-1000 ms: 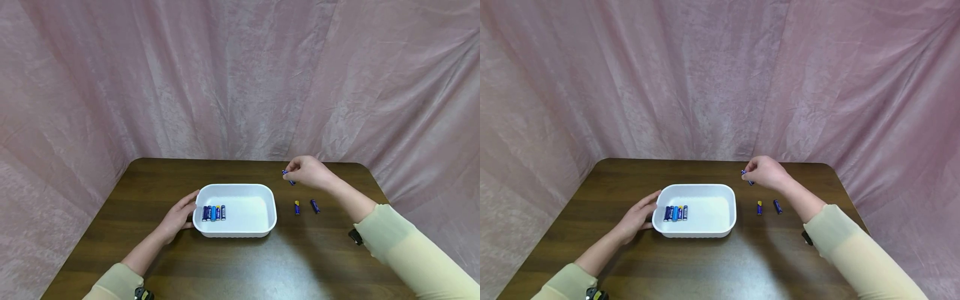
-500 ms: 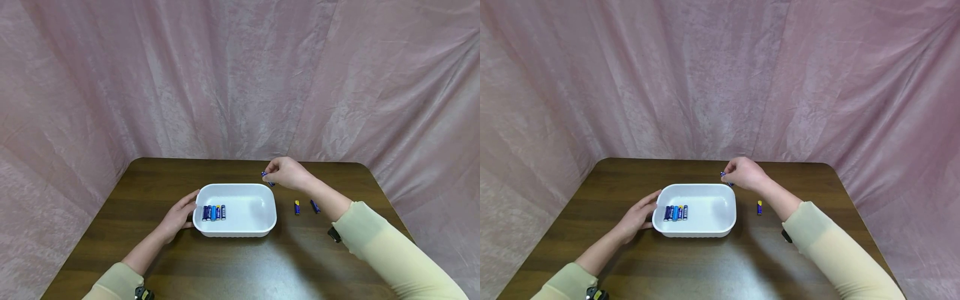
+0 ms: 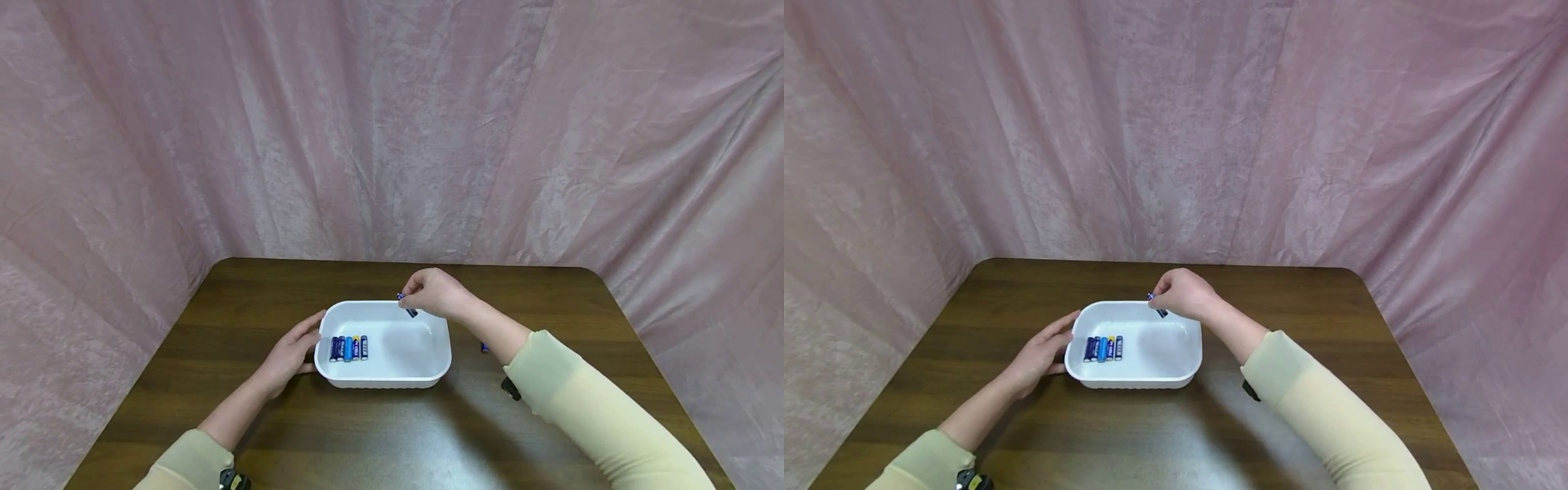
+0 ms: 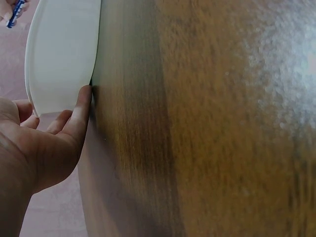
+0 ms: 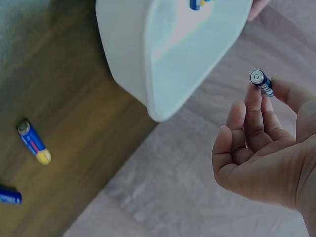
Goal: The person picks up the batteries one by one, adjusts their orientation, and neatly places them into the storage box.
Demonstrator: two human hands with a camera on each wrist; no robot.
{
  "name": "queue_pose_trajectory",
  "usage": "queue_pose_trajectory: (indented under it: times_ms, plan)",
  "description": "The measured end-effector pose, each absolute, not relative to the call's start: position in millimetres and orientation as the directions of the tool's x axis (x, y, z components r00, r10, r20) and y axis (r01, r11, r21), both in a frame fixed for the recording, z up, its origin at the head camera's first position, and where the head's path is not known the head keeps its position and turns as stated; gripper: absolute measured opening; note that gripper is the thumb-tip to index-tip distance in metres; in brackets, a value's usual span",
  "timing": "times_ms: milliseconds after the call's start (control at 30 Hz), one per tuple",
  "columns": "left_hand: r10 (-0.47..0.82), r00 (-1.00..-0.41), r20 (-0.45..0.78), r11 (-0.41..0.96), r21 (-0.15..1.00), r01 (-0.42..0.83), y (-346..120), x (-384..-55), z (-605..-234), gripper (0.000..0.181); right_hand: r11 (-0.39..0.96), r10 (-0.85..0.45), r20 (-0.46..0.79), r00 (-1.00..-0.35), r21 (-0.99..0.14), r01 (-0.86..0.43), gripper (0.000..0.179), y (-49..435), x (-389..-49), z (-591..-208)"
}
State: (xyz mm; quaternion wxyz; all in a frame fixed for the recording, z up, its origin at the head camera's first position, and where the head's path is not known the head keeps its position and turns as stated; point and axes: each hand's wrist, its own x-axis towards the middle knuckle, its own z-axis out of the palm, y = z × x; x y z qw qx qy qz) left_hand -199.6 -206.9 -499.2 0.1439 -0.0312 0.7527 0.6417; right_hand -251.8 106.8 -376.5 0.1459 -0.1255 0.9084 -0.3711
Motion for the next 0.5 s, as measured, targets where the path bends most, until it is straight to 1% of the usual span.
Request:
queue_pose_trajectory:
  times_ms: [133,500]
  plan:
    - [0.139,-0.957,-0.256,0.174,0.957,-0.23,-206.1,-200.1,-499.3,0.051,0.705,-0.335,-0.186,-0.924,-0.7,-0.115,0.013,99.5,-251.5,-386.8]
    - [0.163,-0.958,-0.238,0.158,0.964,-0.213,-204.9,-199.0,-499.0,0.052,0.749,-0.282,-0.245,-0.928,-0.661,-0.053,0.015,76.1,-256.0,-414.5]
